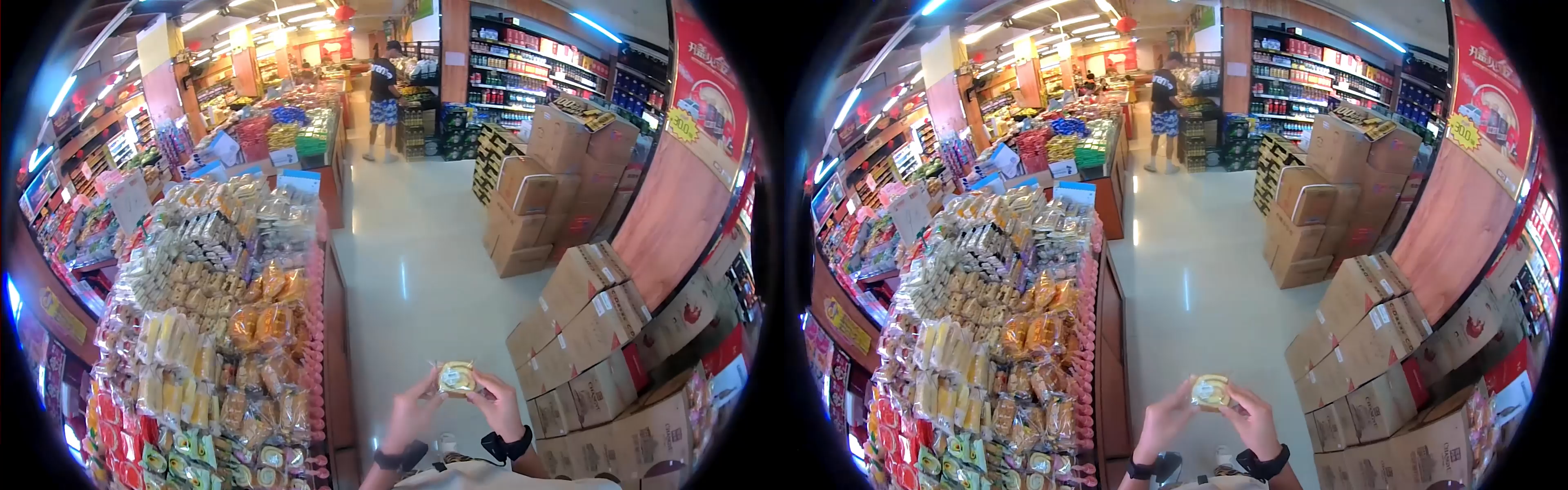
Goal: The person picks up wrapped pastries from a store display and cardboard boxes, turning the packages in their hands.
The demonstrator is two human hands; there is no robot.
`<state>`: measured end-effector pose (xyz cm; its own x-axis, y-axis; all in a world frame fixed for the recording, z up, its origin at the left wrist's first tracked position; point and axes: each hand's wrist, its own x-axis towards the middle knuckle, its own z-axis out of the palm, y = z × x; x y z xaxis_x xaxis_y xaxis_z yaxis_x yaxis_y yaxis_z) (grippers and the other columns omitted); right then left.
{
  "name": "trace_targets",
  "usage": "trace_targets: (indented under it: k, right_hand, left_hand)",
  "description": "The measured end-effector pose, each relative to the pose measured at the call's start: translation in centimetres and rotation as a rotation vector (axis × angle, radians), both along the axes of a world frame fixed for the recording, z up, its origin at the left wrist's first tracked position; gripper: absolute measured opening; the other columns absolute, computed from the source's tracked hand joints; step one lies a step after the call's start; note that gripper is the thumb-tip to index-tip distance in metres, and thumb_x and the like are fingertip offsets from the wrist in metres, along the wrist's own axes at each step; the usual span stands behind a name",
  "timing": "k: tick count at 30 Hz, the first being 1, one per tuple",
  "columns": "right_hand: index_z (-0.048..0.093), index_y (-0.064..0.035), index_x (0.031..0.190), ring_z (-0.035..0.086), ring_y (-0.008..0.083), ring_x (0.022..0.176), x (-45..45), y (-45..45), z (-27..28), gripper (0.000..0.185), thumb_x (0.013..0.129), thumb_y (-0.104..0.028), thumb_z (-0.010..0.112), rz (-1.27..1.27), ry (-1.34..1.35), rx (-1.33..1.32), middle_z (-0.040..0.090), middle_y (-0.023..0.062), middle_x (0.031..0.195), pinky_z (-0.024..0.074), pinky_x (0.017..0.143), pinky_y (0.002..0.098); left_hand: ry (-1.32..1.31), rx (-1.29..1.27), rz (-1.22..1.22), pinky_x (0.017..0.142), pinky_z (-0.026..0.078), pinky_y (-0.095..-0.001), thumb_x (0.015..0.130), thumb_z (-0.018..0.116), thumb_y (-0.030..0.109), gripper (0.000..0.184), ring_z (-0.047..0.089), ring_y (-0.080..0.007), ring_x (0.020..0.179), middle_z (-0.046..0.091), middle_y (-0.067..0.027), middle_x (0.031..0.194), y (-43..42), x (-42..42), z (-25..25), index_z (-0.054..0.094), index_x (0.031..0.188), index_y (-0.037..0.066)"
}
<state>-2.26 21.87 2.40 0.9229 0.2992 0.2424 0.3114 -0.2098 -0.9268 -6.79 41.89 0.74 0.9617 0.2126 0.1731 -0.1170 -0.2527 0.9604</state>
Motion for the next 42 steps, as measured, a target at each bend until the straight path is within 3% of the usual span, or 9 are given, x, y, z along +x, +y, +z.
trace_targets:
  k: [2, 5, 14, 17, 23, 26, 32, 35, 42]
  right_hand:
    - [0.065, 0.0016, 0.132, 0.068, 0.0128, 0.090, -0.5, 0.1, -0.3, 0.046, 0.088, 0.001, 0.078, -0.030, 0.004, 0.010, 0.070, 0.0161, 0.123, 0.0556, 0.072, 0.0247]
    - [0.064, 0.0041, 0.134, 0.069, 0.0133, 0.093, -1.0, -0.3, -0.7, 0.046, 0.089, 0.004, 0.075, -0.061, 0.007, -0.030, 0.069, 0.0170, 0.125, 0.0575, 0.075, 0.0257]
    - [0.063, 0.0064, 0.133, 0.070, 0.0167, 0.097, -2.2, -1.8, -0.5, 0.046, 0.089, 0.007, 0.072, -0.153, 0.030, 0.009, 0.068, 0.0192, 0.126, 0.0603, 0.079, 0.0283]
    - [0.063, 0.0063, 0.134, 0.070, 0.0165, 0.097, -2.1, -3.2, -0.7, 0.046, 0.088, 0.008, 0.072, -0.191, 0.013, 0.036, 0.068, 0.0187, 0.125, 0.0603, 0.080, 0.0280]
    - [0.063, 0.0054, 0.134, 0.070, 0.0160, 0.097, -2.4, -7.8, -1.0, 0.047, 0.088, 0.008, 0.073, -0.278, 0.005, 0.069, 0.068, 0.0182, 0.124, 0.0602, 0.080, 0.0274]
    - [0.064, 0.0049, 0.134, 0.070, 0.0153, 0.096, -2.7, -10.6, -1.7, 0.047, 0.088, 0.007, 0.073, -0.312, 0.029, 0.110, 0.068, 0.0177, 0.124, 0.0602, 0.079, 0.0271]
    - [0.065, 0.0039, 0.134, 0.069, 0.0131, 0.094, -3.0, -15.8, -2.5, 0.048, 0.087, 0.006, 0.075, -0.360, 0.072, 0.176, 0.069, 0.0168, 0.126, 0.0595, 0.077, 0.0256]
    - [0.066, 0.0025, 0.133, 0.068, 0.0122, 0.091, -3.3, -18.0, -2.2, 0.048, 0.087, 0.001, 0.077, -0.388, 0.103, 0.204, 0.069, 0.0168, 0.128, 0.0574, 0.075, 0.0254]
    - [0.066, 0.0011, 0.134, 0.060, 0.0067, 0.081, -4.0, -22.8, -1.9, 0.050, 0.086, 0.001, 0.077, -0.437, 0.103, 0.241, 0.071, 0.0128, 0.125, 0.0517, 0.071, 0.0216]
  left_hand:
    - [-0.002, -0.009, -0.027, 0.089, 0.058, -0.0328, 0.089, 0.080, 0.011, 0.058, 0.073, -0.0165, 0.096, 0.077, -0.0171, 0.112, 0.2, 0.1, 0.5, 0.060, 0.142, 0.002]
    - [-0.029, -0.049, -0.069, 0.085, 0.057, -0.0303, 0.087, 0.083, 0.015, 0.061, 0.069, -0.0096, 0.088, 0.075, -0.0179, 0.119, 0.2, 0.2, -0.7, 0.060, 0.144, 0.006]
    - [-0.022, -0.050, -0.182, 0.080, 0.057, -0.0316, 0.088, 0.082, 0.015, 0.058, 0.068, -0.0104, 0.084, 0.076, -0.0154, 0.102, -1.1, 1.5, -0.1, 0.062, 0.141, 0.003]
    - [0.061, 0.018, -0.254, 0.086, 0.057, -0.0313, 0.091, 0.079, 0.010, 0.059, 0.070, -0.0140, 0.091, 0.076, -0.0142, 0.106, -2.3, 2.2, 1.1, 0.057, 0.145, 0.002]
    - [-0.021, 0.044, -0.313, 0.085, 0.058, -0.0305, 0.090, 0.080, 0.010, 0.059, 0.071, -0.0145, 0.090, 0.076, -0.0153, 0.108, -7.0, 3.5, 0.8, 0.058, 0.145, 0.002]
    - [0.064, 0.071, -0.345, 0.084, 0.056, -0.0285, 0.088, 0.082, 0.012, 0.061, 0.068, -0.0093, 0.093, 0.077, -0.0132, 0.112, -9.7, 3.7, 1.3, 0.059, 0.144, 0.004]
    - [0.010, 0.048, -0.392, 0.085, 0.056, -0.0294, 0.089, 0.081, 0.012, 0.061, 0.067, -0.0090, 0.091, 0.076, -0.0103, 0.106, -14.9, 4.4, 0.8, 0.059, 0.146, 0.008]
    - [0.012, 0.117, -0.436, 0.084, 0.059, -0.0314, 0.088, 0.081, 0.005, 0.059, 0.071, -0.0146, 0.095, 0.076, -0.0173, 0.110, -17.2, 4.6, 2.1, 0.058, 0.143, -0.003]
    - [-0.018, 0.174, -0.495, 0.084, 0.059, -0.0311, 0.089, 0.080, 0.005, 0.058, 0.071, -0.0145, 0.094, 0.076, -0.0183, 0.113, -22.2, 4.9, 2.4, 0.059, 0.142, -0.003]
